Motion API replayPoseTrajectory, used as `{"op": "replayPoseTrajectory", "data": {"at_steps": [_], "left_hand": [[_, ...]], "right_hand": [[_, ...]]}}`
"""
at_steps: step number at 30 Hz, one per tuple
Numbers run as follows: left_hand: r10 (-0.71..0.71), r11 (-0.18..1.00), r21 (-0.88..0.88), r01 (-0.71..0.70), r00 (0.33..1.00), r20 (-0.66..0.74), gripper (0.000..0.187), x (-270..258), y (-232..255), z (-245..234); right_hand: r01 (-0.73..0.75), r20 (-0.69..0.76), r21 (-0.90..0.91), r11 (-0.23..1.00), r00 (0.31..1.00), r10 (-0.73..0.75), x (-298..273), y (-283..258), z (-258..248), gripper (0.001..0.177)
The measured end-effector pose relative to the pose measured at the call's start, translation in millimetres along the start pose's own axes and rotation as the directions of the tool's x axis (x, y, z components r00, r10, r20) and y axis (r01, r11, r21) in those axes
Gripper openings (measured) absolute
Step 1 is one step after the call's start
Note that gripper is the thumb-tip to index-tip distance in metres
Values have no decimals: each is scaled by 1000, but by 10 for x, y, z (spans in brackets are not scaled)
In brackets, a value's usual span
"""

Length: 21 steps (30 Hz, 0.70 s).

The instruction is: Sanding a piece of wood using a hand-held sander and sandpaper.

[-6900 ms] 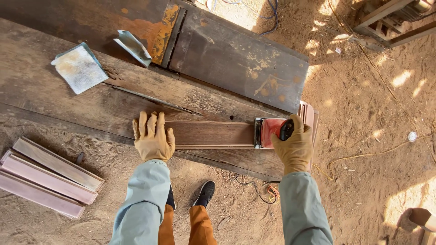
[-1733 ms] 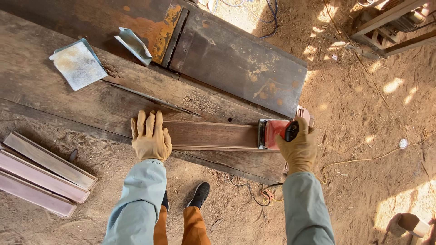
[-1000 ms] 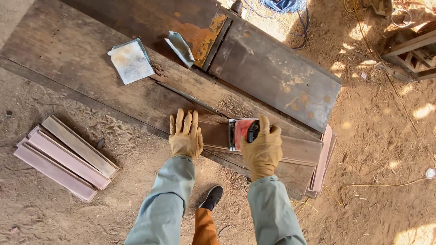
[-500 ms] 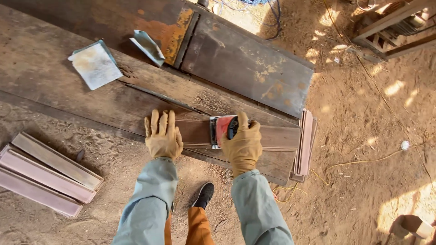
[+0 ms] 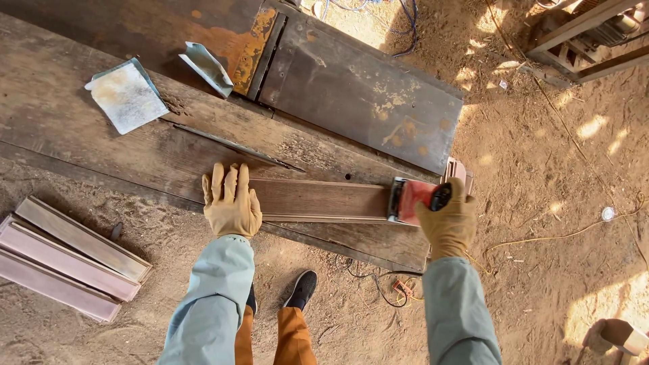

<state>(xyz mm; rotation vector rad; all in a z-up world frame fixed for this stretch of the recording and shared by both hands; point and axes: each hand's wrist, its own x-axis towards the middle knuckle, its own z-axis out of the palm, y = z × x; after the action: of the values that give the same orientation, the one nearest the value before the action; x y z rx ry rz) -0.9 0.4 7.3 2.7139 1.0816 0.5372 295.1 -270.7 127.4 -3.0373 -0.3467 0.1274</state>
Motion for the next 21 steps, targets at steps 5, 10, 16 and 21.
{"op": "replayPoseTrajectory", "data": {"at_steps": [5, 10, 16, 21], "left_hand": [[-18, 1000, -19, 19, 1000, 11, 55, 13, 22, -25], [-29, 999, 45, 27, 998, 59, 55, 12, 27, -19], [-33, 999, -8, 34, 999, 40, 55, 13, 31, -8], [-49, 996, 78, 40, 992, 116, 57, 7, -2, 56]], "right_hand": [[-19, -39, 22, 1000, 999, 20, 289, 403, -2, 79], [-70, 4, -48, 996, 998, 70, 432, 466, -25, 75], [-17, -6, -57, 998, 1000, 16, 333, 341, 21, 72], [64, -22, 3, 998, 998, -64, 117, -36, 64, 67]]}}
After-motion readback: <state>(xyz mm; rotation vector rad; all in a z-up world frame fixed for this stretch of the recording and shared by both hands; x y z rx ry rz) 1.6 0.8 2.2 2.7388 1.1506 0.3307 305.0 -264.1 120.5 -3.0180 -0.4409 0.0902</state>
